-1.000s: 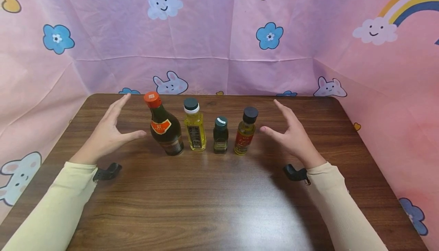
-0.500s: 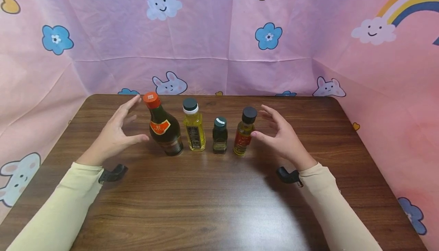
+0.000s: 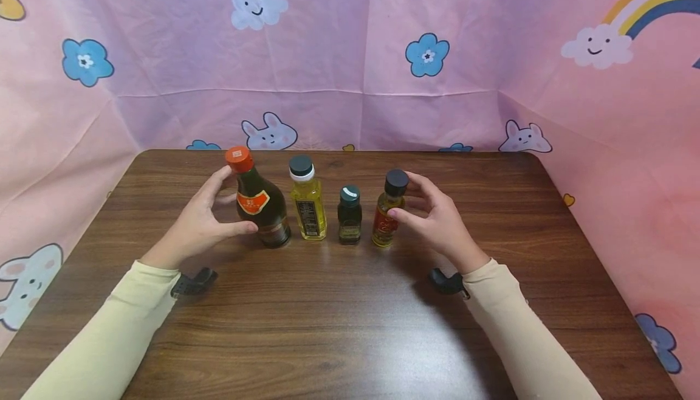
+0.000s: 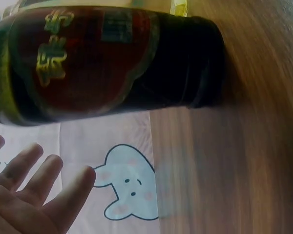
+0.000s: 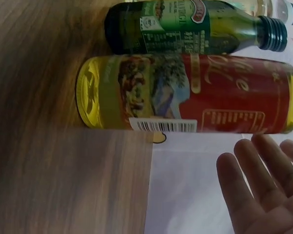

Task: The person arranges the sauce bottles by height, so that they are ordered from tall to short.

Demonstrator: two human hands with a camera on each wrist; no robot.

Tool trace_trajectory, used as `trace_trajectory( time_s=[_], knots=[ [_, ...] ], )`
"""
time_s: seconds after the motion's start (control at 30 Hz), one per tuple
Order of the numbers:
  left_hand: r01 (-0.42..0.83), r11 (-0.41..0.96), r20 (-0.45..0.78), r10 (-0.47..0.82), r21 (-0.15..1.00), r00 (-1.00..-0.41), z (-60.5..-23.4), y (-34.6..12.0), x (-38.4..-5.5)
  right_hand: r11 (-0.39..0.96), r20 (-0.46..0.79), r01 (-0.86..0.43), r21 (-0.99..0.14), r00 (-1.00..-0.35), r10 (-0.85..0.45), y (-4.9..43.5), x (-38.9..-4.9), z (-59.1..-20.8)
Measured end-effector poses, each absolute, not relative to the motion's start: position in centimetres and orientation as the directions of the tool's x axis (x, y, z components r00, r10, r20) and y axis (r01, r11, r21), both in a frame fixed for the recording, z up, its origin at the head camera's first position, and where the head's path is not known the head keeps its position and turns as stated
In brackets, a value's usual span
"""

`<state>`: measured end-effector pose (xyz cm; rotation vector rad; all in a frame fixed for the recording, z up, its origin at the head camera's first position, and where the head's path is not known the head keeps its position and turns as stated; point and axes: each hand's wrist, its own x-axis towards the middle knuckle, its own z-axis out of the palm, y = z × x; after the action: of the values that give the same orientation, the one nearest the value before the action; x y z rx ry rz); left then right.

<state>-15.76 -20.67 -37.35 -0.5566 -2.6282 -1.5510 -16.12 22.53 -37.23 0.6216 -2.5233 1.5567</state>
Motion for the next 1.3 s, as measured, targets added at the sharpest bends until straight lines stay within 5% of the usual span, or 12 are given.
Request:
trace_trajectory(
  time_s=[1.3],
  knots=[
    [0.296,0.473,0.198,0.248,0.830,-0.949,-38.8,-18.8,-15.7,0.398,0.357,-0.409,-0.821,-0.912,-0.202,20.4,-16.0,-38.0]
  ],
)
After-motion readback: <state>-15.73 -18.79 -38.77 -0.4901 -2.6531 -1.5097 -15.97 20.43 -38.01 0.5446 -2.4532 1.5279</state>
